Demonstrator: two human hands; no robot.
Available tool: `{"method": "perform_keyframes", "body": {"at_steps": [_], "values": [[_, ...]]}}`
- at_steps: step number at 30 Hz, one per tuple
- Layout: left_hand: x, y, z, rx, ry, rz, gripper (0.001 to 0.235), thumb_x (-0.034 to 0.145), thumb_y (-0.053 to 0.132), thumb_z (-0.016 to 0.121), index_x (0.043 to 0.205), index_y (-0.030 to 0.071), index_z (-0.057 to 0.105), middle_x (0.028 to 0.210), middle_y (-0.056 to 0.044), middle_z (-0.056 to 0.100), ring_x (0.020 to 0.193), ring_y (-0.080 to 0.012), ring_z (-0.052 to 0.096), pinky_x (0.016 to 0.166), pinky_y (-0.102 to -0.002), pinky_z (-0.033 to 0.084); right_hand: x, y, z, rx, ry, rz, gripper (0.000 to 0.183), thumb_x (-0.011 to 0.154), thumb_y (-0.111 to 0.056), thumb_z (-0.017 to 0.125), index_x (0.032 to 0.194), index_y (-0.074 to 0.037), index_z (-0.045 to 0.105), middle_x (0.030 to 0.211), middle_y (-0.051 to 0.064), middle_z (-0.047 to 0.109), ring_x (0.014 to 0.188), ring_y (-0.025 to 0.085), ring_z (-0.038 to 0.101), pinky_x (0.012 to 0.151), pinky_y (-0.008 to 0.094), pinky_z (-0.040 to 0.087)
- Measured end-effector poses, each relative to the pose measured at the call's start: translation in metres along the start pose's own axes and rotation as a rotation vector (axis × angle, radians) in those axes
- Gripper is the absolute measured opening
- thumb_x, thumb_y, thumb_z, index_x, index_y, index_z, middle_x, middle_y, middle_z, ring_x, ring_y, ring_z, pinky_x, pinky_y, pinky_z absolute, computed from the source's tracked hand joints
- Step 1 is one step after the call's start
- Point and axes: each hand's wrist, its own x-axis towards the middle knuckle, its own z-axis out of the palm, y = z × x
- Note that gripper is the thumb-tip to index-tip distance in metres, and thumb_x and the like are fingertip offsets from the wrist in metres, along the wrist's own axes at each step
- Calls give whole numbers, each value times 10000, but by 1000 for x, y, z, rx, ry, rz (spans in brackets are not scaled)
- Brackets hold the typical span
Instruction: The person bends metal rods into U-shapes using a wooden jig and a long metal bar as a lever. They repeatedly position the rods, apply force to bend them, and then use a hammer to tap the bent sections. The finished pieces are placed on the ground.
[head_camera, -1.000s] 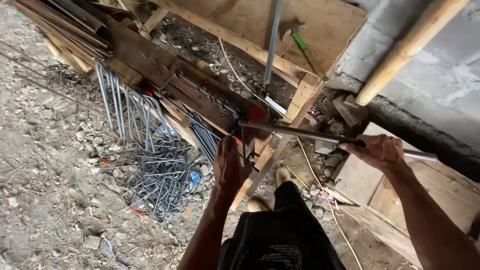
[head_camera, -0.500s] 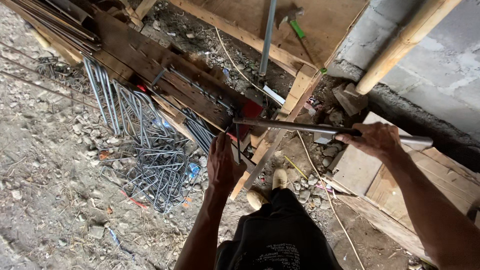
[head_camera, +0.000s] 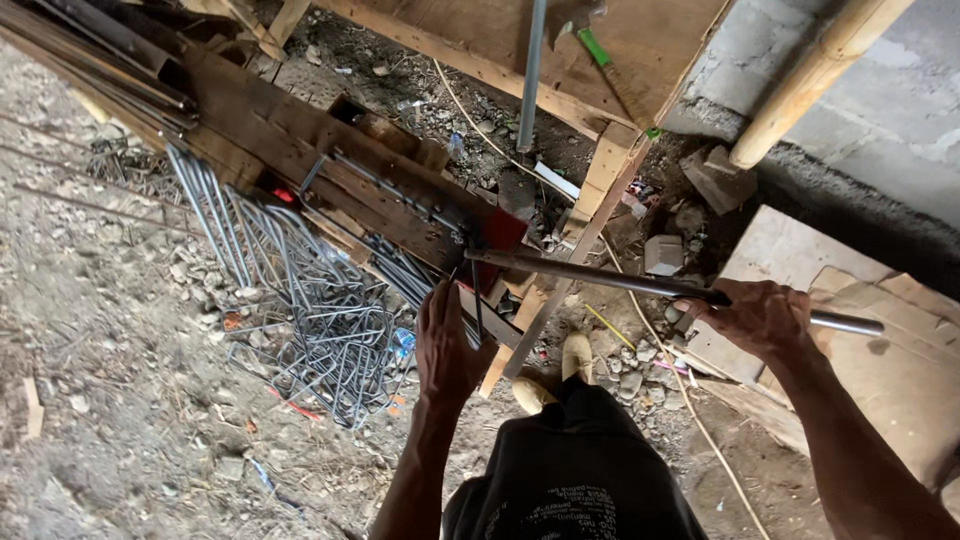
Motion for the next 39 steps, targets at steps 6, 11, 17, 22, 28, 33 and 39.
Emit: {"method": "perform_keyframes", "body": {"at_steps": [6, 11, 17, 22, 28, 33, 39], "values": [[-1, -3, -3, 92, 85, 8, 806, 696, 363, 685, 1390, -3, 497, 1451, -171, 513, 1387, -404, 403, 1149, -673, 225, -7, 2, 16, -275, 610, -142, 695, 703, -1018, 293, 866, -465, 681, 577, -62, 633, 586, 86, 686, 505, 258, 498], [1, -13, -3, 56, 112, 108, 771, 578, 281, 761, 1259, -18, 560, 1393, -215, 558, 1337, -384, 487, 1136, -539, 346, -30, -22, -35, -31, -141, 27, 710, 756, -909, 317, 1081, -405, 698, 885, -63, 791, 889, 156, 766, 762, 347, 597], [2, -23, -14, 1, 77, 164, 733, 596, 298, 821, 1223, 11, 570, 1369, -230, 588, 1301, -376, 533, 1103, -518, 377, -31, 1, 32, -229, 168, -45, 596, 810, -899, 249, 742, -379, 532, 500, -186, 478, 410, -37, 498, 377, 117, 438], [0, -53, -16, -60, 63, 273, 650, 665, 257, 742, 1245, 11, 585, 1329, -190, 626, 1262, -357, 563, 1069, -504, 407, -93, -17, 58, 54, 590, -218, 601, 882, -790, 392, 583, -279, 500, 489, -124, 416, 485, 41, 438, 526, 241, 332], [12, -90, -21, -155, -28, 416, 547, 708, 121, 800, 1211, 26, 607, 1278, -157, 661, 1201, -307, 611, 1064, -449, 446, -172, -73, 62, -103, 164, 275, 765, 890, -893, 140, 710, -259, 529, 566, -90, 556, 473, 66, 523, 514, 227, 403], [20, -120, -20, -267, -107, 489, 446, 782, 71, 754, 1198, 106, 596, 1165, -67, 705, 1047, -228, 678, 1000, -449, 507, -224, -124, 89, 106, 179, 431, 721, 862, -882, 272, 819, -360, 766, 463, -93, 596, 413, 59, 548, 418, 158, 413], [33, -141, -32, -433, -165, 518, 367, 827, 17, 721, 1183, 9, 631, 1539, -154, 398, 1356, -308, 522, 876, -292, 622, -267, -167, 110, -23, 355, 471, 738, 880, -882, 281, 931, -298, 730, 547, -42, 625, 564, 157, 653, 685, 400, 551]]}}
